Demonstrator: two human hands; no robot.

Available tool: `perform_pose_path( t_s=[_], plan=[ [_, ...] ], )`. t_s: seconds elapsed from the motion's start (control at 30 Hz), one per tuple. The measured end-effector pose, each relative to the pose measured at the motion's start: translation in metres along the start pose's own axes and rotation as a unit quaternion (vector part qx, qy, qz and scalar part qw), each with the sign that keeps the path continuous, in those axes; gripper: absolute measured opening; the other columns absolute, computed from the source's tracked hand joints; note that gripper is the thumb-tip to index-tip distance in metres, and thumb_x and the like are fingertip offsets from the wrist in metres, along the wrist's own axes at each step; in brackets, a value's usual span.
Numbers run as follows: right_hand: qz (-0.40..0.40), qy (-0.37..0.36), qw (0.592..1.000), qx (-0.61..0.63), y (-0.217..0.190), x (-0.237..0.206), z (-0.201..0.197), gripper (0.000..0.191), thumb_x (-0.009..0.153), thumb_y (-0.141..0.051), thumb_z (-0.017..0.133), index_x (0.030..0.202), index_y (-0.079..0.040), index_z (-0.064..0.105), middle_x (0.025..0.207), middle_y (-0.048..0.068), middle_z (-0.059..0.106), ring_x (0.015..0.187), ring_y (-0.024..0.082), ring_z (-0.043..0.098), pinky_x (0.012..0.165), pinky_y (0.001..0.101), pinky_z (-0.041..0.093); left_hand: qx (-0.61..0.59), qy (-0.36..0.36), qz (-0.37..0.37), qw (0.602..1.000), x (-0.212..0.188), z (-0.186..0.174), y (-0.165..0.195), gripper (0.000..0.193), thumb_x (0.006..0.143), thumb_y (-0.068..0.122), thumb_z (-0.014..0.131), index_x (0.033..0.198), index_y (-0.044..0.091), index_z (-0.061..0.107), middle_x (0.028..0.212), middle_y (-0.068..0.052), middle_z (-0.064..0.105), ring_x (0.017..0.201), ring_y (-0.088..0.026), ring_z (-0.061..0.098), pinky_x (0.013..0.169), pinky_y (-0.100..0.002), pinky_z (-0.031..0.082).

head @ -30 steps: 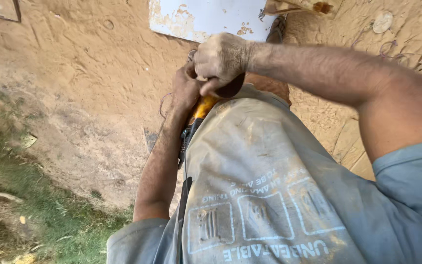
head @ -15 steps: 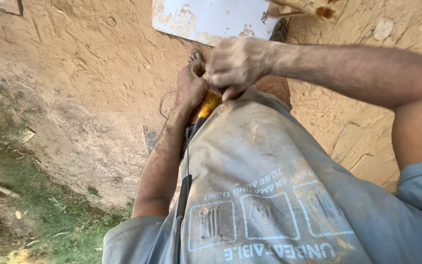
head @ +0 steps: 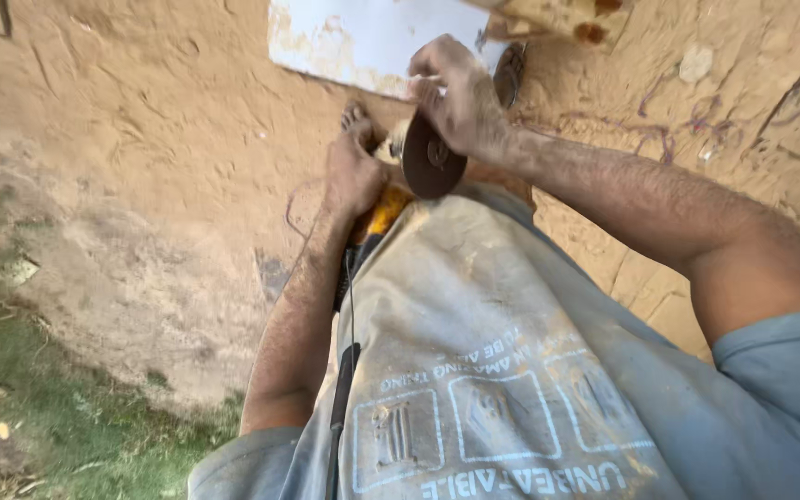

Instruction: The person fits a round abrasive sanding disc onto an angle grinder, pressing and tightening the disc by hand, then powers the grinder and sands the wooden frame of a chair, running the disc along the wood rails while steadying the piece.

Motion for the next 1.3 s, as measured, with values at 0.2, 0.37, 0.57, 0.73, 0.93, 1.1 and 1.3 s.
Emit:
perform_pose_path(
  t_s=[0.2, 0.37, 0.57, 0.73, 0.93, 1.1, 1.3],
  plan=[
    [-0.268, -0.15, 0.947, -0.098, -0.052, -0.003, 0.038, 0.065, 0.11, -0.064, 0.054, 0.07, -0.013, 0.058, 0.067, 0.003, 0.056, 0.06, 0.02, 0.056, 0.054, 0.0376, 0.05, -0.039, -0.016, -0.051, 0.998, 0.002, 0.007, 0.003, 0.031, 0.082, 0.015, 0.079, 0.109, 0.006, 0.068, 0.102, -0.011, 0.075, 0.09, -0.022, 0.076, 0.084, -0.037, 0.064],
    [-0.078, -0.03, 0.996, -0.037, -0.017, -0.014, 0.029, 0.071, 0.104, -0.063, 0.057, 0.058, -0.009, 0.051, 0.054, 0.006, 0.047, 0.05, 0.021, 0.047, 0.051, 0.041, 0.042, 0.106, 0.025, -0.053, 0.993, -0.002, 0.003, -0.005, 0.044, 0.066, 0.011, 0.087, 0.107, 0.006, 0.073, 0.104, -0.016, 0.077, 0.098, -0.028, 0.073, 0.092, -0.041, 0.058],
    [-0.05, 0.008, 0.997, -0.064, -0.006, -0.013, 0.037, 0.072, 0.109, -0.065, 0.046, 0.063, -0.011, 0.057, 0.057, 0.004, 0.052, 0.05, 0.019, 0.05, 0.051, 0.0399, 0.046, -0.076, -0.063, 0.015, 0.995, -0.001, 0.005, -0.018, 0.068, 0.065, 0.012, 0.091, 0.126, 0.012, 0.062, 0.125, -0.015, 0.07, 0.116, -0.026, 0.067, 0.108, -0.04, 0.051],
    [-0.016, -0.008, 0.994, -0.112, 0.001, 0.016, 0.027, 0.063, 0.111, -0.057, 0.047, 0.072, -0.009, 0.061, 0.067, 0.007, 0.06, 0.057, 0.019, 0.059, 0.053, 0.0393, 0.051, -0.211, -0.207, -0.121, 0.948, -0.035, 0.006, -0.07, 0.101, 0.055, 0.004, 0.082, 0.149, 0.01, 0.046, 0.128, -0.017, 0.068, 0.108, -0.026, 0.069, 0.1, -0.041, 0.055],
    [0.058, 0.099, 0.993, -0.025, -0.029, 0.002, -0.022, 0.041, 0.115, -0.043, 0.061, 0.109, -0.002, 0.065, 0.1, 0.013, 0.068, 0.093, 0.02, 0.064, 0.079, 0.0359, 0.06, -0.558, -0.154, -0.081, 0.811, 0.003, -0.01, -0.062, 0.066, 0.08, 0.009, 0.078, 0.135, -0.006, 0.047, 0.103, -0.018, 0.06, 0.089, -0.029, 0.065, 0.085, -0.043, 0.062],
    [0.172, -0.164, 0.933, 0.27, -0.074, -0.032, 0.048, 0.046, 0.1, -0.041, 0.07, 0.121, 0.0, 0.067, 0.113, 0.012, 0.073, 0.104, 0.017, 0.069, 0.094, 0.0318, 0.059, -0.758, -0.174, 0.086, 0.623, 0.022, -0.048, 0.017, 0.067, 0.09, 0.023, 0.077, 0.142, 0.003, 0.04, 0.111, -0.013, 0.06, 0.095, -0.025, 0.067, 0.087, -0.042, 0.061],
    [0.144, -0.16, 0.908, 0.359, -0.121, -0.002, 0.037, 0.06, 0.099, -0.041, 0.071, 0.138, 0.002, 0.059, 0.123, 0.011, 0.069, 0.114, 0.014, 0.065, 0.099, 0.0295, 0.055, -0.821, -0.214, 0.208, 0.486, -0.006, -0.08, 0.071, 0.059, 0.093, 0.021, 0.071, 0.142, 0.003, 0.043, 0.119, -0.009, 0.06, 0.111, -0.024, 0.065, 0.105, -0.047, 0.056]
  ],
)
Point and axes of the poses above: each hand's wrist, its own x-axis towards the middle knuckle, its own z-axis out of the palm, y = z × x, the point moved 9 cm from there along x, towards the middle knuckle
